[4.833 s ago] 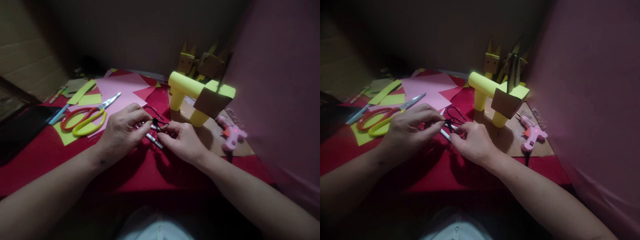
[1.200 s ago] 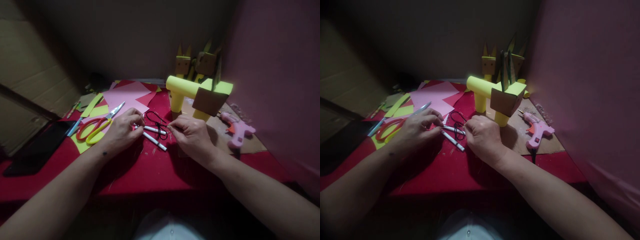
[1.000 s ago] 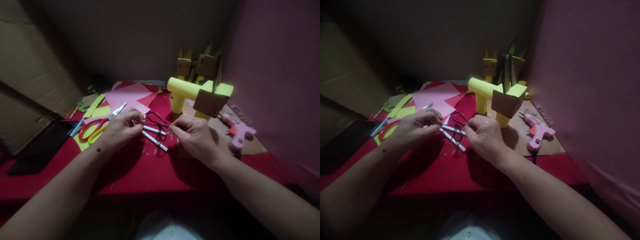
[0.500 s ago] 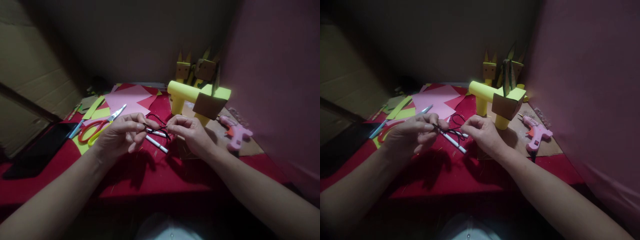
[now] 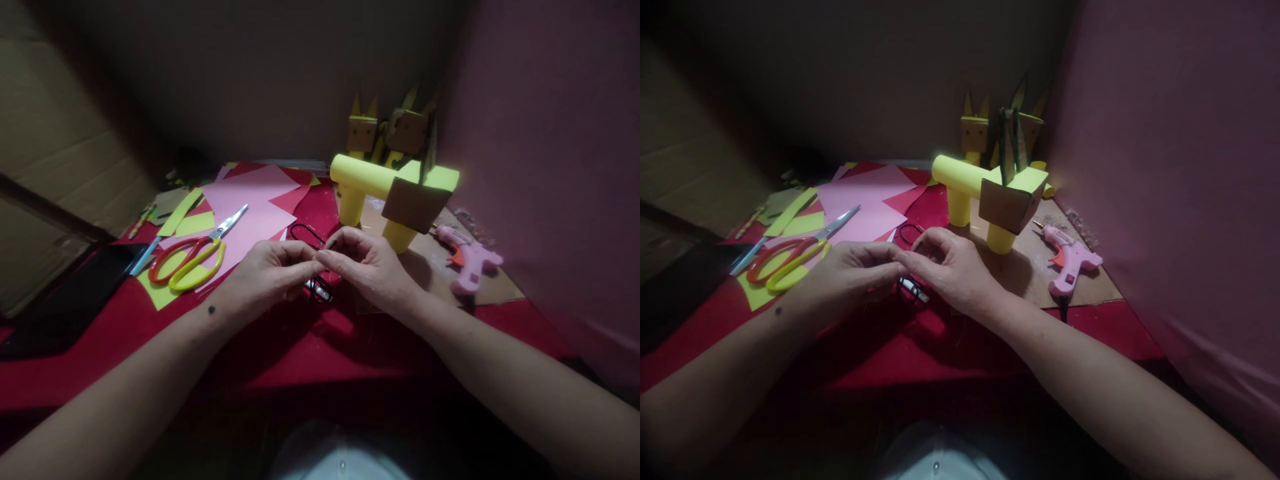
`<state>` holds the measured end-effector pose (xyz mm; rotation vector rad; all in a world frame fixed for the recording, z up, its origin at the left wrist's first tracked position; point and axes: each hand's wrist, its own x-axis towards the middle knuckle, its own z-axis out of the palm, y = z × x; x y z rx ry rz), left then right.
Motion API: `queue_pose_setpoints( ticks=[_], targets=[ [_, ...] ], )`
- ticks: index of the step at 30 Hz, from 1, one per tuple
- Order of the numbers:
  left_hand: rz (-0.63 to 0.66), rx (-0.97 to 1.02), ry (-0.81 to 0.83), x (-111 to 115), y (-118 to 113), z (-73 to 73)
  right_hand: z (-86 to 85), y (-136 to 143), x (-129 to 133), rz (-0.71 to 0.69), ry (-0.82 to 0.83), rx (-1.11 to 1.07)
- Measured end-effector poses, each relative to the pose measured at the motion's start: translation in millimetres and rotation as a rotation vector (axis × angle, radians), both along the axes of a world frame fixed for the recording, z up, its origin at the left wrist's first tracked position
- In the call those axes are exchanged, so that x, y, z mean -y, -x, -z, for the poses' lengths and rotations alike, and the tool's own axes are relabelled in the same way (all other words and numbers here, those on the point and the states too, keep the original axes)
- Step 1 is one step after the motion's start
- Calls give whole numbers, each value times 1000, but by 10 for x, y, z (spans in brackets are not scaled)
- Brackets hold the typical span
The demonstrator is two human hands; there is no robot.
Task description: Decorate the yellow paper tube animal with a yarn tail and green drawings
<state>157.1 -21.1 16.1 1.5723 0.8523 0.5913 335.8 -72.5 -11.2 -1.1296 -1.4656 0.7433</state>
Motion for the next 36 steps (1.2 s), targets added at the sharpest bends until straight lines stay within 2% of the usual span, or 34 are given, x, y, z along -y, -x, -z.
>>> queue_pose_setpoints(
  ticks=[4, 8, 11, 16, 20, 23, 25, 27, 29, 30, 33, 36],
  targets=[
    [-37, 78, 31, -11, 2, -6, 70, 40, -8, -5, 149, -71],
    [-11, 162, 45, -32, 15, 3, 82, 51, -1, -83, 110, -80],
    [-38, 207, 109, -49, 9, -4, 46, 45, 13, -137, 117, -130],
    [-110, 317, 298, -101, -13, -19, 0, 11, -8, -228, 291, -297],
    [-108, 358, 319, -110, -18, -47, 2, -13, -46, -300, 435, -393],
    [-125, 371, 310, -122, 8, -65, -16, -32, -44, -298, 521, -319],
    [-118, 365, 306, -149, 38, -76, -38, -55, -23, -203, 431, -213],
    [-86, 329, 284, -186, 68, -92, -52, -82, -3, -75, 240, -127],
    [-34, 273, 239, -220, 86, -116, -49, -98, 4, 12, 80, -130],
    [-4, 242, 215, -233, 88, -132, -40, -99, -1, 21, 54, -170],
    [96, 139, 136, -255, 63, -189, -2, -68, -40, -90, 154, -355],
    [173, 90, 67, -264, 7, -251, 25, -12, -79, -334, 296, -495]
  ],
)
